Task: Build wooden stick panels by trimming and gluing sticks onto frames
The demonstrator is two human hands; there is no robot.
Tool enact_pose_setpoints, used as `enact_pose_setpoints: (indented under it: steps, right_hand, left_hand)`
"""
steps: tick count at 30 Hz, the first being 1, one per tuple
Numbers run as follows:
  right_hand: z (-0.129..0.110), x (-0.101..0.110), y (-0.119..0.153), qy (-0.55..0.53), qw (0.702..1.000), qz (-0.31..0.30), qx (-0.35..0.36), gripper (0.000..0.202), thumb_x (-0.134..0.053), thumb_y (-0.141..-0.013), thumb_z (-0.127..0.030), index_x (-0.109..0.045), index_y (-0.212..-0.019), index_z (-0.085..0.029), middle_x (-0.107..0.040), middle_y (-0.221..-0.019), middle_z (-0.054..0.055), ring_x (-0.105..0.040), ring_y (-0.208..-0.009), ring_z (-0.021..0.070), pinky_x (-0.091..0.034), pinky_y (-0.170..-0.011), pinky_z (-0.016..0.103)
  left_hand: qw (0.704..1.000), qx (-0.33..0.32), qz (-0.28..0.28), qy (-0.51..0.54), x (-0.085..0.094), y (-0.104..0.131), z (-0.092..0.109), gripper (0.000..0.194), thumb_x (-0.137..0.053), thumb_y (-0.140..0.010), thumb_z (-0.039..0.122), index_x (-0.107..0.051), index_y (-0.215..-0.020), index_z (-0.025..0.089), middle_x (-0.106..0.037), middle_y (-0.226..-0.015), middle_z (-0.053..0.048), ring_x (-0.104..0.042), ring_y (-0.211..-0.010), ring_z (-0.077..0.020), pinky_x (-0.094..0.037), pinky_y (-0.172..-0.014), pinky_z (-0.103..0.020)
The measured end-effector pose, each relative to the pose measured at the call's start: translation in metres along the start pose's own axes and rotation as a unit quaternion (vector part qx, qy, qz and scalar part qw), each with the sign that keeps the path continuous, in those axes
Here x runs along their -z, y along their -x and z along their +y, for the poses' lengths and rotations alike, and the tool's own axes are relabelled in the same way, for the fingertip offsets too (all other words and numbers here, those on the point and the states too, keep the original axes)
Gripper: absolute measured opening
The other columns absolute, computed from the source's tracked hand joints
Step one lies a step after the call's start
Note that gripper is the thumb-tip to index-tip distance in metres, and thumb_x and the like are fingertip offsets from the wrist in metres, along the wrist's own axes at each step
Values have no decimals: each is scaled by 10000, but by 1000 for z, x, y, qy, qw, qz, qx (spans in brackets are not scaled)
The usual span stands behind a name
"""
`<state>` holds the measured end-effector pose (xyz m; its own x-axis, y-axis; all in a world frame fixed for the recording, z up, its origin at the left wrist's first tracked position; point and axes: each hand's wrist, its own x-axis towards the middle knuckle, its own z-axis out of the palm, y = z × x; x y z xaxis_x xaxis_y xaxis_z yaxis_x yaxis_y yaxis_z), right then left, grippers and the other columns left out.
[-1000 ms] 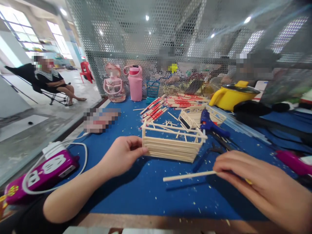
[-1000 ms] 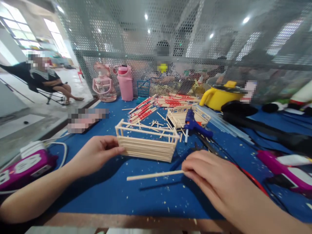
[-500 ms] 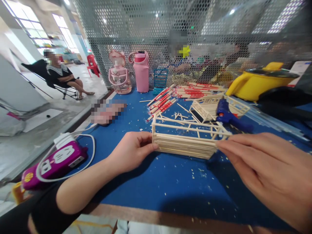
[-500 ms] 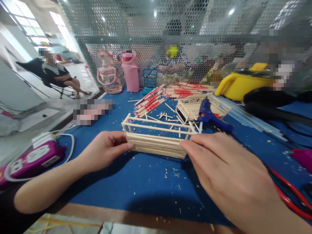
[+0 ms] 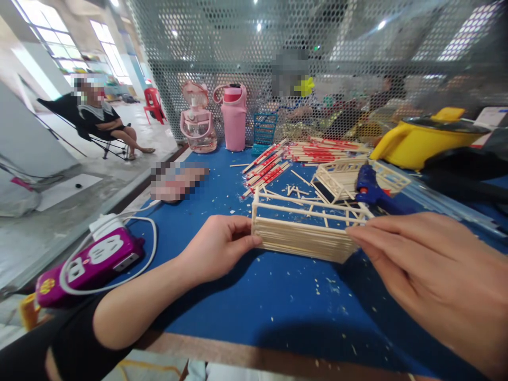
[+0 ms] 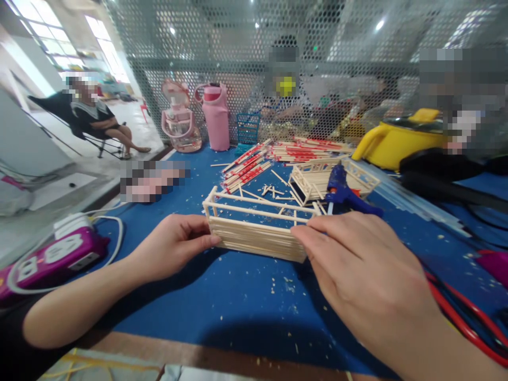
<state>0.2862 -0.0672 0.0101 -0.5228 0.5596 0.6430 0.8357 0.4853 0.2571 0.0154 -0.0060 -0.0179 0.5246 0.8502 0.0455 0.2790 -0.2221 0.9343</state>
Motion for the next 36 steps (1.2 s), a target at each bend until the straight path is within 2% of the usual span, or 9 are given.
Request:
enact_pose_setpoints:
  steps: [5, 11, 19, 28, 32, 36]
  right_hand:
    - [-1, -1, -4, 11, 1000, -1, 1, 217, -585, -822, -146, -624, -1015, -237, -662, -939, 36, -589, -856, 215, -450, -764, 377]
    - [-7, -1, -13, 21, 1000, -2, -1, 125, -571, -831, -157, -654, -918, -188, -691, -878, 65, -582, -786, 234, -434, -709, 401]
    - [-2, -1, -7, 20, 1000, 5, -10, 128, -601, -813, -172, -659, -912, -229, -696, -853, 38, -603, -793, 220, -423, -768, 404]
    - [-6, -1, -11, 33, 999, 20, -25, 107, -584, -827, -196, -680, -858, -233, -654, -760, 46, -556, -714, 223, -397, -696, 392]
    - [-5, -5, -11, 24, 999, 7, -22, 111, -552, -854, -220, -656, -883, -243, -616, -689, 21, -534, -664, 202, -375, -684, 382]
    - [-4, -5, -7, 12, 1000, -1, -12, 134, -548, -854, -196, -640, -935, -250, -621, -707, 10, -543, -663, 184, -371, -699, 379]
  left_hand:
    - [1000, -2, 0, -6, 0, -1, 1, 260, -554, -832, 244, -702, -1040, 201, -735, -984, -13, -657, -922, -203, -497, -830, -298]
    - [1000, -2, 4, -12, 1, 0, 1, 259, -554, -832, 258, -707, -1032, 195, -738, -970, -20, -659, -908, -210, -504, -806, -303]
    - [1000, 5, 3, 10, 0, -1, 0, 247, -562, -825, 243, -709, -1019, 203, -738, -982, -11, -662, -925, -208, -503, -835, -309]
    - [1000, 7, -2, 23, -1, -1, 1, 248, -571, -833, 229, -703, -1042, 207, -733, -1010, -10, -658, -946, -200, -495, -843, -295]
    - [1000, 13, -1, 24, 0, -1, 2, 253, -571, -836, 226, -699, -1053, 198, -732, -1017, -17, -659, -944, -198, -492, -852, -299]
    - [1000, 14, -5, 26, -1, 0, 3, 268, -573, -841, 253, -690, -1078, 207, -722, -1053, -25, -653, -968, -203, -481, -890, -323]
